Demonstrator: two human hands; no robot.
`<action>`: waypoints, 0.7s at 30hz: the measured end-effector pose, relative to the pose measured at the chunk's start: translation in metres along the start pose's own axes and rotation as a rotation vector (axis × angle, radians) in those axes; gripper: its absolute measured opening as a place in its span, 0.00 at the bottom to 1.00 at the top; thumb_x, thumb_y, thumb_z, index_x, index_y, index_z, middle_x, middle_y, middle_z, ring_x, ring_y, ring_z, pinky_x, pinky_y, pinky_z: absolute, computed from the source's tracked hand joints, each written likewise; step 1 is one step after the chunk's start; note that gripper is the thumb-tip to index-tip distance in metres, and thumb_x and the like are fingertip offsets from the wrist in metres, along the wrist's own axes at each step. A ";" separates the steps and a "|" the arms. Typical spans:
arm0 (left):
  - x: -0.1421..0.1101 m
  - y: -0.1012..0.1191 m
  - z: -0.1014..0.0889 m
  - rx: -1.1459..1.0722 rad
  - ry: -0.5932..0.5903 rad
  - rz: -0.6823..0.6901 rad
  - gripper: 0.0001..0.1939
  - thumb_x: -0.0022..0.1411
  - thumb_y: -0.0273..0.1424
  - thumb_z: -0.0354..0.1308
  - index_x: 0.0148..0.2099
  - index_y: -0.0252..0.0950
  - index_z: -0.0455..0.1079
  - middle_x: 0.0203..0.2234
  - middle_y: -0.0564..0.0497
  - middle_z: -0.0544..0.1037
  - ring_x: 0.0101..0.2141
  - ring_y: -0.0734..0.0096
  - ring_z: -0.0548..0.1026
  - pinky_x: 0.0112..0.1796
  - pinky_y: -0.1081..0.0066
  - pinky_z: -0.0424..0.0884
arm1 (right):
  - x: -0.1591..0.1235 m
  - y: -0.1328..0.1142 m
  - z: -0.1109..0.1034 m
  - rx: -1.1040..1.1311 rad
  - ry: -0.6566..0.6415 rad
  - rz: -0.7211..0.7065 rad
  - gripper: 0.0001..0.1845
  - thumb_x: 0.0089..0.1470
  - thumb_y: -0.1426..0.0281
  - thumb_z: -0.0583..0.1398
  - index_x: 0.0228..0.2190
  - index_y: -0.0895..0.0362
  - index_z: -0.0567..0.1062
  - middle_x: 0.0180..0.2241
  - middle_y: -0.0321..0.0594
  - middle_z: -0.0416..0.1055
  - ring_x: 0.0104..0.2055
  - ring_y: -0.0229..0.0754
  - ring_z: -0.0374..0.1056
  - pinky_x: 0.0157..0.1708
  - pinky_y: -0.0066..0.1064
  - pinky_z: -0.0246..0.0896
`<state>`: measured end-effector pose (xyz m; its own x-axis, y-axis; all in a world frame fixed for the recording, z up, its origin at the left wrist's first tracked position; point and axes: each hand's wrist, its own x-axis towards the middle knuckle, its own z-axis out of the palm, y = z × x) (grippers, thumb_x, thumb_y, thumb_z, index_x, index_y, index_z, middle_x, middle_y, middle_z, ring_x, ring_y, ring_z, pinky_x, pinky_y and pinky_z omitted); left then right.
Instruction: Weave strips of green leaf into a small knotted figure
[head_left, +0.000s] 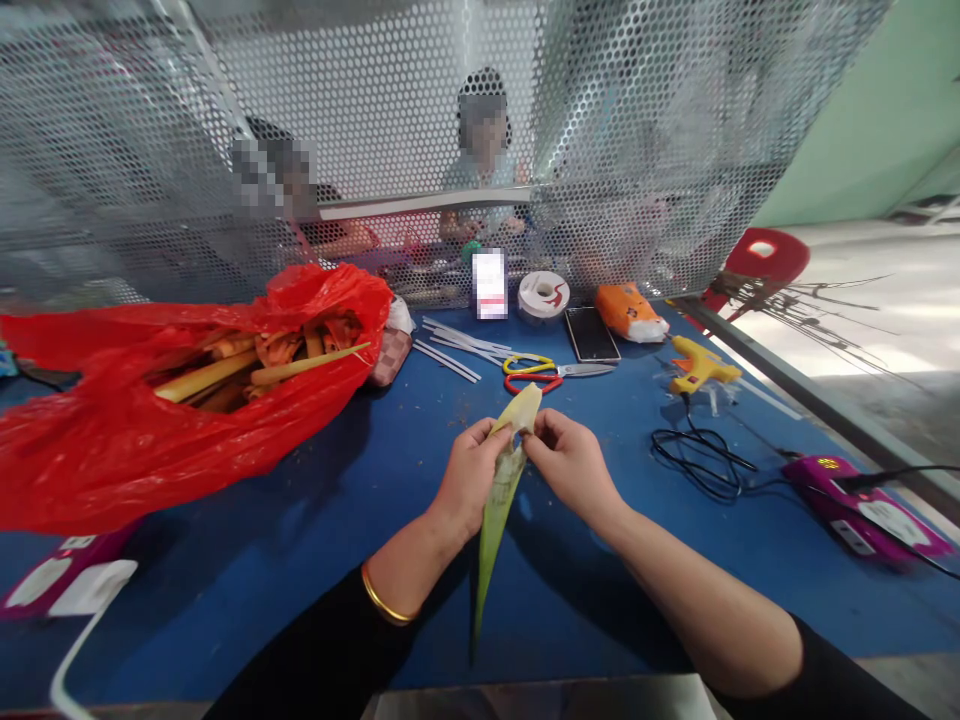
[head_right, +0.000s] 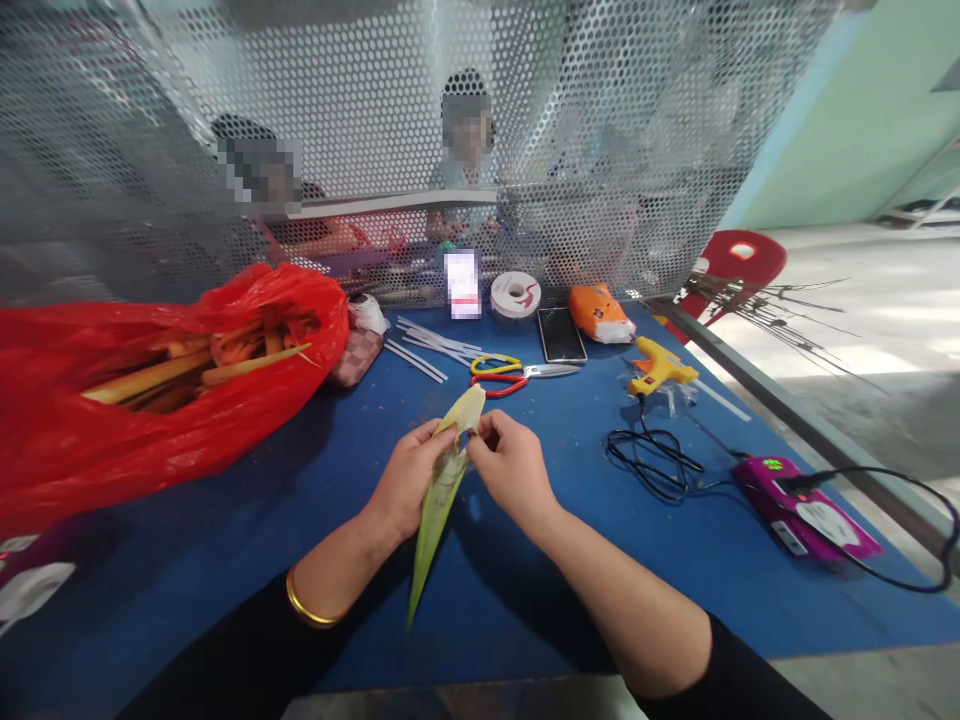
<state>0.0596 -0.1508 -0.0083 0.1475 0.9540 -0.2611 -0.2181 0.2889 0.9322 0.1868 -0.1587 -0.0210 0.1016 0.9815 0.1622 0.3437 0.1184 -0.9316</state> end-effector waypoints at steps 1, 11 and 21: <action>0.000 0.000 0.000 -0.004 0.000 0.002 0.13 0.47 0.38 0.63 0.29 0.35 0.66 0.18 0.59 0.64 0.20 0.79 0.61 0.22 0.76 0.56 | 0.000 0.000 0.000 0.017 -0.001 0.005 0.05 0.46 0.70 0.56 0.22 0.55 0.66 0.18 0.29 0.61 0.21 0.34 0.56 0.22 0.26 0.49; 0.003 -0.003 -0.003 0.297 -0.010 0.152 0.09 0.54 0.35 0.58 0.28 0.34 0.68 0.21 0.56 0.67 0.24 0.76 0.62 0.26 0.75 0.57 | 0.001 -0.002 -0.003 0.129 -0.024 0.002 0.10 0.52 0.65 0.57 0.27 0.58 0.74 0.23 0.34 0.68 0.26 0.37 0.61 0.27 0.27 0.56; 0.000 0.002 -0.003 0.346 -0.001 0.180 0.13 0.55 0.39 0.58 0.30 0.33 0.71 0.21 0.56 0.68 0.24 0.75 0.63 0.27 0.74 0.59 | 0.003 0.001 -0.004 0.114 -0.057 -0.001 0.10 0.51 0.66 0.57 0.23 0.57 0.71 0.21 0.32 0.63 0.24 0.35 0.57 0.26 0.26 0.54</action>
<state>0.0564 -0.1502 -0.0075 0.1374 0.9868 -0.0852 0.0975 0.0721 0.9926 0.1916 -0.1559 -0.0204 0.0471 0.9880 0.1473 0.2347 0.1324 -0.9630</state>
